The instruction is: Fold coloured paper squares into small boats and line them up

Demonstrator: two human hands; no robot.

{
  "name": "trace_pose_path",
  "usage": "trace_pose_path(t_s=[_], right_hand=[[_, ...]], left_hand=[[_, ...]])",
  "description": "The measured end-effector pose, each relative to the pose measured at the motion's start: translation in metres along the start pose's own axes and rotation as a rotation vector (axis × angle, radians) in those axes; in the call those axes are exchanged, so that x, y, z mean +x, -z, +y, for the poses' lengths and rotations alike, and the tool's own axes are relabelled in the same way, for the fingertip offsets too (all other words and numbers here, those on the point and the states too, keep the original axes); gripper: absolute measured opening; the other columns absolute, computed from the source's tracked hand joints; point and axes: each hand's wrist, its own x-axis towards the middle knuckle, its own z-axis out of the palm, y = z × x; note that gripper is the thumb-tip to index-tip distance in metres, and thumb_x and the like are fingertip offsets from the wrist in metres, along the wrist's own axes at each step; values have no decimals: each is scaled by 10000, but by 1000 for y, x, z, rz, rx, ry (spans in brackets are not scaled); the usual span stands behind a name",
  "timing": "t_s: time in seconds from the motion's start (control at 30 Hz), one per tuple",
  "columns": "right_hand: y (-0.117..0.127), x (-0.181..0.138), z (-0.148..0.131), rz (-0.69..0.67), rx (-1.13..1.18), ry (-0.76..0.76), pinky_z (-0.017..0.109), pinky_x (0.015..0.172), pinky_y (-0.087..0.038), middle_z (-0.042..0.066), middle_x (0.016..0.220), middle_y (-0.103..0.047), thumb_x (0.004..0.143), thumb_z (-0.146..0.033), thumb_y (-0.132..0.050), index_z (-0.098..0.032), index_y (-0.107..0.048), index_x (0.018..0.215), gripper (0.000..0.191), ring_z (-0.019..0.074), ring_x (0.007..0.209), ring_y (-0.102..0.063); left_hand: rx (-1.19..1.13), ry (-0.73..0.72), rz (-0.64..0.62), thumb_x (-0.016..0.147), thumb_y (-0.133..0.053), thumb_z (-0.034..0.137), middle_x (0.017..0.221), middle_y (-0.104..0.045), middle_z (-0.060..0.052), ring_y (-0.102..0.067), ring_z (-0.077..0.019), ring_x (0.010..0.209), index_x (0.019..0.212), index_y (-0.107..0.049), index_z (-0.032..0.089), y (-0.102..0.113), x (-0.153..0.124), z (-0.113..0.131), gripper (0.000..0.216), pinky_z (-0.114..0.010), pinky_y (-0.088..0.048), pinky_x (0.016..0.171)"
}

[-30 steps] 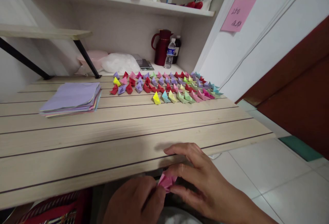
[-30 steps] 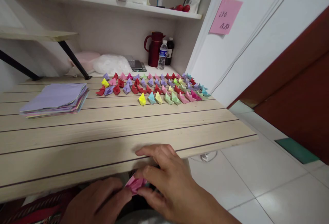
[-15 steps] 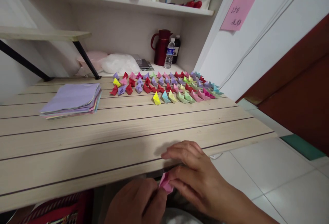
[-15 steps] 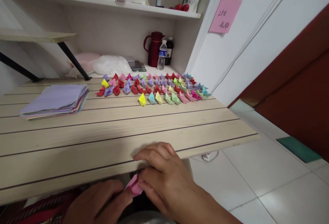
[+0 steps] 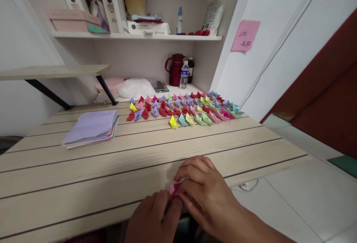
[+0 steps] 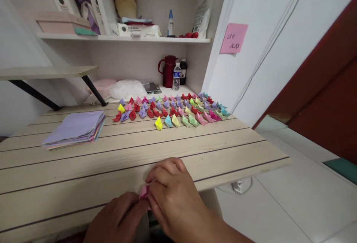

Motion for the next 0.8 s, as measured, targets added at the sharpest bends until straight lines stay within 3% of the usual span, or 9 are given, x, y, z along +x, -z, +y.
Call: trace_pose_path(t_s=[0.07, 0.13, 0.23, 0.4, 0.63, 0.8], right_hand=[[-2, 4, 4, 24, -45, -4, 440, 914, -387, 52, 993, -688, 904, -123, -557, -189, -647, 902, 112, 226, 967, -568], [-3, 9, 9, 51, -87, -42, 441, 903, -380, 57, 992, -683, 905, -132, -566, -191, -654, 890, 107, 232, 969, -562], [-6, 15, 15, 72, -121, -107, 428, 872, -380, 55, 971, -686, 891, -150, -607, -200, -671, 881, 82, 238, 955, -560], [-12, 14, 21, 51, -98, -194, 410, 874, -388, 29, 974, -706, 876, -200, -676, -220, -684, 840, 42, 231, 958, -575], [-2, -1, 37, 59, 49, -294, 404, 933, -426, 54, 1145, -679, 941, -257, -596, -267, -664, 1076, 152, 242, 1067, -594], [5, -16, 50, 22, 205, -347, 364, 922, -458, 54, 1154, -661, 952, -282, -579, -261, -620, 1122, 176, 225, 1073, -600]], left_hand=[[-56, 21, 11, 912, -450, 158, 822, -692, -3, -651, -168, 615, 1169, -562, 240, -7, -1, -9, 293, -288, -511, 556], [-124, 58, 12, 908, -526, 205, 858, -703, -1, -673, -154, 682, 1303, -490, 217, -12, -2, -18, 397, -273, -536, 630], [-166, 165, 22, 924, -507, 211, 863, -702, 3, -681, -152, 733, 1394, -405, 219, -18, -3, -25, 480, -284, -534, 684], [-187, 240, 67, 996, -371, 301, 891, -692, -26, -683, -173, 801, 1356, -438, 238, -27, -4, -22, 372, -322, -514, 713], [-186, 163, 62, 945, -497, 264, 941, -711, 0, -689, -149, 813, 1261, -517, 263, -25, -4, -30, 317, -289, -520, 715], [-172, 157, 173, 955, -453, 253, 876, -714, 9, -682, -141, 743, 1228, -556, 253, -25, -1, -28, 291, -277, -520, 671]])
